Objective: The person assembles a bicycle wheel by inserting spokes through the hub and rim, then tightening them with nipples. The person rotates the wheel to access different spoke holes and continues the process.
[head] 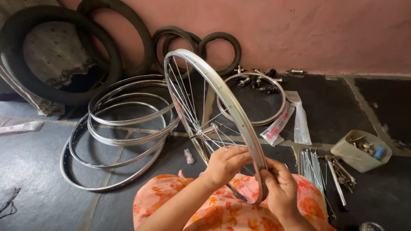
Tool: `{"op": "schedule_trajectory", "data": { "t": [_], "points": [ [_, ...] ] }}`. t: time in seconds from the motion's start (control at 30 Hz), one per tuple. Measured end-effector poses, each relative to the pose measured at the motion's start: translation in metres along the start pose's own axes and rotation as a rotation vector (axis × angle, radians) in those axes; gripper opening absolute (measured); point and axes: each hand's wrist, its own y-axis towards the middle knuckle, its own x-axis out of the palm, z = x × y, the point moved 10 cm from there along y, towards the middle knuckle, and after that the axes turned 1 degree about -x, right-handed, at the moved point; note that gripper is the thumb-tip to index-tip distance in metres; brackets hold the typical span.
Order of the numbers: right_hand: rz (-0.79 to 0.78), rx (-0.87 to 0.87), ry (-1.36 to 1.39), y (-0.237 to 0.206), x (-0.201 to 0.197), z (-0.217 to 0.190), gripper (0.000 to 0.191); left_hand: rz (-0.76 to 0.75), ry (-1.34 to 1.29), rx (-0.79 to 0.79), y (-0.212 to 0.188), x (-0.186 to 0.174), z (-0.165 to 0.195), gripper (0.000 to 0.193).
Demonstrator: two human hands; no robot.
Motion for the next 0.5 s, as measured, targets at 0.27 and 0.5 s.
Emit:
{"op": "schedule_trajectory", "data": {
  "t": [0.27, 0.5],
  "points": [
    [-0.001, 0.001, -0.084, 0.002, 0.002, -0.021, 0.038, -0.027, 0.138, 0.107, -0.003, 0.012, 0.005, 0.022],
    [0.018, -0.613, -0.780, -0.004, 0.028, -0.114, 0.022, 0.017, 0.125, 0.132, -0.007, 0.016, 0.018, 0.022]
  ]
}}
